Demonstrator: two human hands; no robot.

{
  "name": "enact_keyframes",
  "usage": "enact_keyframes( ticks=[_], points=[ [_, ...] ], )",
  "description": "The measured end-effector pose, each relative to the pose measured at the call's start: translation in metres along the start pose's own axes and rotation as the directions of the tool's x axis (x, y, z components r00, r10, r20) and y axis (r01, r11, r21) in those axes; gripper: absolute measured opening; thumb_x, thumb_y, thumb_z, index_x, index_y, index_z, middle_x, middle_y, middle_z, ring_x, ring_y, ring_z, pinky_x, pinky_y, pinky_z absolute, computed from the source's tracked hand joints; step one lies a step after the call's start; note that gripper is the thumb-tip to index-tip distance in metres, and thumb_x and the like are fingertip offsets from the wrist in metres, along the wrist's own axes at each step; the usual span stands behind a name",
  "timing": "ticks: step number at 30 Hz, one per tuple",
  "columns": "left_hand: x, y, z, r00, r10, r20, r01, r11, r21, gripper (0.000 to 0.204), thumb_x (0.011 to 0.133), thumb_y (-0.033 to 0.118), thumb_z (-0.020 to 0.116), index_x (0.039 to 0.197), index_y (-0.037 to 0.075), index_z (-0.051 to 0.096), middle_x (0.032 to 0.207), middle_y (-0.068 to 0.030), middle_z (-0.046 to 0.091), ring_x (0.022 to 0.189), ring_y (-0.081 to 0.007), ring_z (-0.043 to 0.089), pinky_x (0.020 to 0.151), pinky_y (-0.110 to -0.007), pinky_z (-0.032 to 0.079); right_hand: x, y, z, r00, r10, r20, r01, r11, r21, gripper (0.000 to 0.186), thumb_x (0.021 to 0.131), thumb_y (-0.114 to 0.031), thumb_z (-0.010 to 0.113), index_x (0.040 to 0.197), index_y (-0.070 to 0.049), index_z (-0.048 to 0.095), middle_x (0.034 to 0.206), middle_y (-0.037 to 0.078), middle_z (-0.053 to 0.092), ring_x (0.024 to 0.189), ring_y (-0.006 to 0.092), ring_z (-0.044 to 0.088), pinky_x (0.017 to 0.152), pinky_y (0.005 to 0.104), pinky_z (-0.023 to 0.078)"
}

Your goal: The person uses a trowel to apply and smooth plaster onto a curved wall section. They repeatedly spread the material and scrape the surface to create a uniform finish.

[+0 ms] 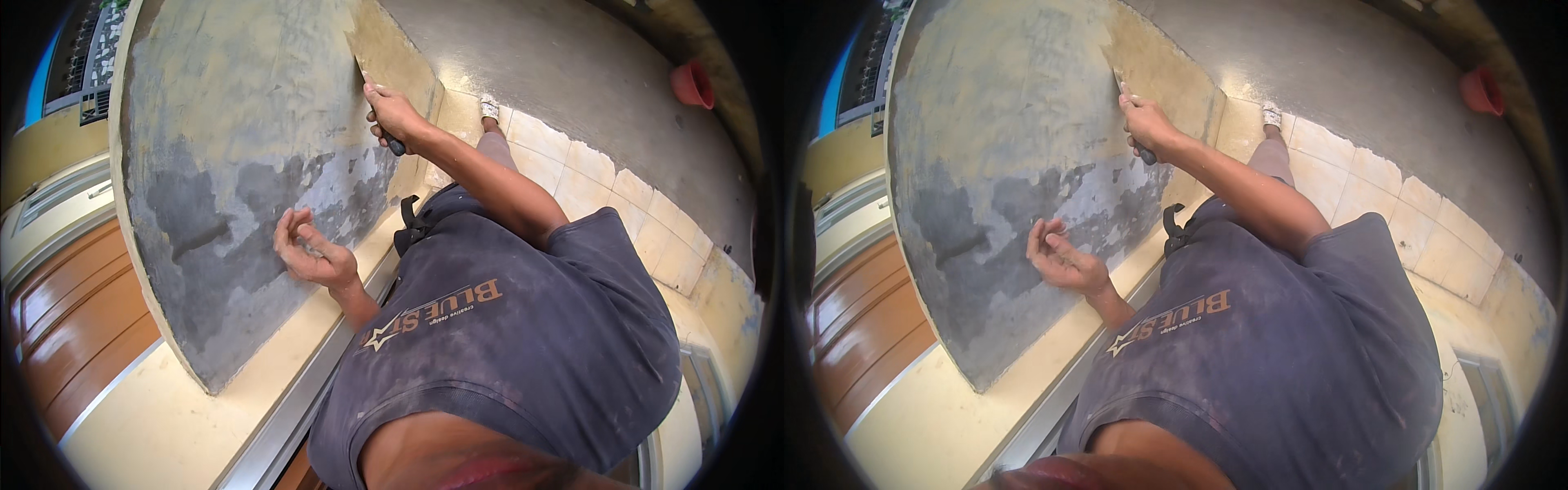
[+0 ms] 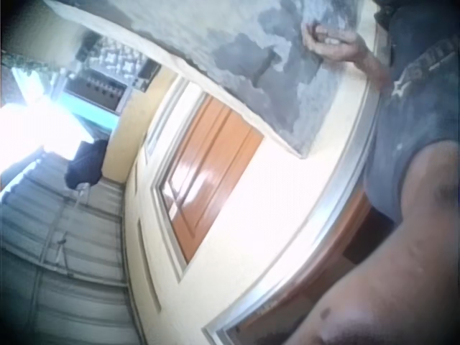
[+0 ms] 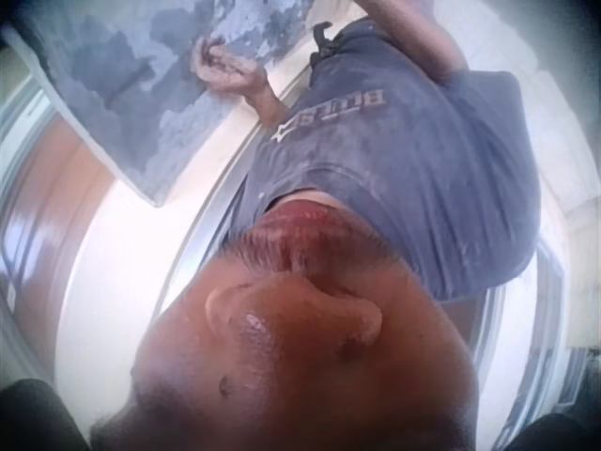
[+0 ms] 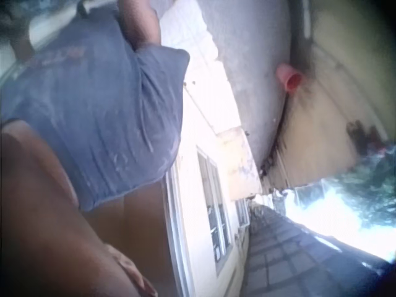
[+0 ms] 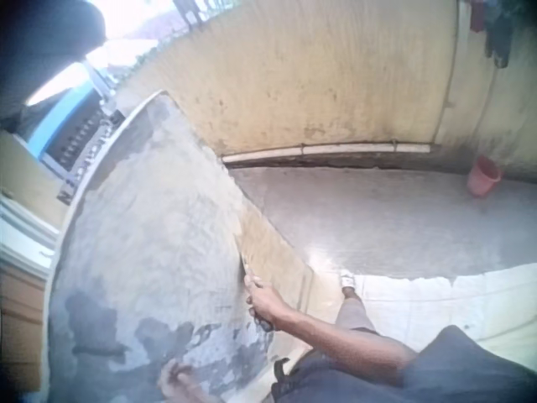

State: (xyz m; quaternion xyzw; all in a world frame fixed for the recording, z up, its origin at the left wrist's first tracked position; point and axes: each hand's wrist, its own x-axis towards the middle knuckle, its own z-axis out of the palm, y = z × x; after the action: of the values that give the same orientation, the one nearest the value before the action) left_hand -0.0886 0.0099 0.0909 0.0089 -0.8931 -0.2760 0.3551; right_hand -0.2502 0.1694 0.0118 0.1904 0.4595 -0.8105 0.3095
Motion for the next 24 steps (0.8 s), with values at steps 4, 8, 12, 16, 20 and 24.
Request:
enact_keyframes(
  ticks=[4, 8, 12, 16, 20, 24],
  points=[
    [0.007, -0.040, -0.030, 0.914, 0.151, -0.378, -0.140, 0.989, 0.056, 0.025, 0.107, 0.008, 0.052, 0.123, -0.010, 0.053, 0.107, -0.0188, 0.059, 0.078, -0.0221, 0.062, 0.062, -0.028, 0.053, 0.001, -0.009, -0.006, 0.998, 0.057, 0.038, -0.057, 0.998, 0.000, 0.053, 0.114, -0.051, 0.046, 0.150, -0.013, 0.048, 0.093, 0.003, 0.047, 0.057, 0.0075, 0.045, 0.042, 0.0246, 0.043],
    [0.018, -0.071, -0.017, 0.783, 0.459, -0.420, -0.318, 0.875, 0.364, 0.025, 0.105, 0.010, 0.052, 0.121, -0.009, 0.048, 0.103, -0.0160, 0.054, 0.072, -0.0173, 0.054, 0.051, -0.025, 0.047, 0.003, -0.002, -0.011, 0.997, 0.043, 0.066, -0.037, 0.996, -0.084, 0.062, 0.114, -0.051, 0.047, 0.165, -0.017, 0.037, 0.094, 0.003, 0.048, 0.057, 0.0071, 0.045, 0.042, 0.0244, 0.043],
    [0.025, -0.079, -0.009, 0.707, 0.543, -0.453, -0.432, 0.839, 0.331, 0.029, 0.103, 0.010, 0.052, 0.123, -0.009, 0.044, 0.103, -0.0150, 0.052, 0.069, -0.0161, 0.054, 0.048, -0.025, 0.047, 0.009, -0.005, -0.010, 0.997, -0.075, -0.014, 0.073, 0.990, -0.121, 0.061, 0.114, -0.051, 0.046, 0.163, -0.015, 0.040, 0.091, 0.003, 0.048, 0.058, 0.0081, 0.047, 0.043, 0.0266, 0.043],
    [0.026, -0.079, -0.012, 0.679, 0.604, -0.417, -0.467, 0.794, 0.389, 0.030, 0.102, 0.009, 0.052, 0.123, -0.009, 0.041, 0.104, -0.0160, 0.051, 0.062, -0.0161, 0.052, 0.044, -0.026, 0.045, 0.007, -0.012, -0.007, 0.999, 0.023, 0.049, -0.011, 0.975, -0.223, 0.061, 0.115, -0.050, 0.045, 0.159, -0.008, 0.044, 0.090, 0.003, 0.049, 0.060, 0.0089, 0.050, 0.045, 0.0278, 0.045],
    [0.025, -0.081, -0.010, 0.657, 0.610, -0.444, -0.475, 0.792, 0.384, 0.032, 0.102, 0.011, 0.054, 0.124, -0.009, 0.041, 0.103, -0.0154, 0.051, 0.062, -0.0158, 0.052, 0.044, -0.025, 0.044, 0.003, -0.020, -0.005, 0.986, -0.148, -0.080, 0.132, 0.976, -0.175, 0.061, 0.115, -0.049, 0.047, 0.159, -0.006, 0.044, 0.091, 0.003, 0.050, 0.057, 0.0091, 0.049, 0.043, 0.0278, 0.045],
    [0.025, -0.081, -0.006, 0.658, 0.603, -0.451, -0.464, 0.796, 0.388, 0.032, 0.099, 0.013, 0.052, 0.122, -0.007, 0.043, 0.095, -0.0127, 0.052, 0.068, -0.0153, 0.052, 0.046, -0.024, 0.045, -0.002, -0.022, -0.003, 0.997, 0.031, 0.077, -0.010, 0.963, -0.268, 0.059, 0.115, -0.050, 0.045, 0.152, -0.004, 0.048, 0.087, 0.002, 0.050, 0.057, 0.0075, 0.049, 0.045, 0.0262, 0.046]
  ],
)
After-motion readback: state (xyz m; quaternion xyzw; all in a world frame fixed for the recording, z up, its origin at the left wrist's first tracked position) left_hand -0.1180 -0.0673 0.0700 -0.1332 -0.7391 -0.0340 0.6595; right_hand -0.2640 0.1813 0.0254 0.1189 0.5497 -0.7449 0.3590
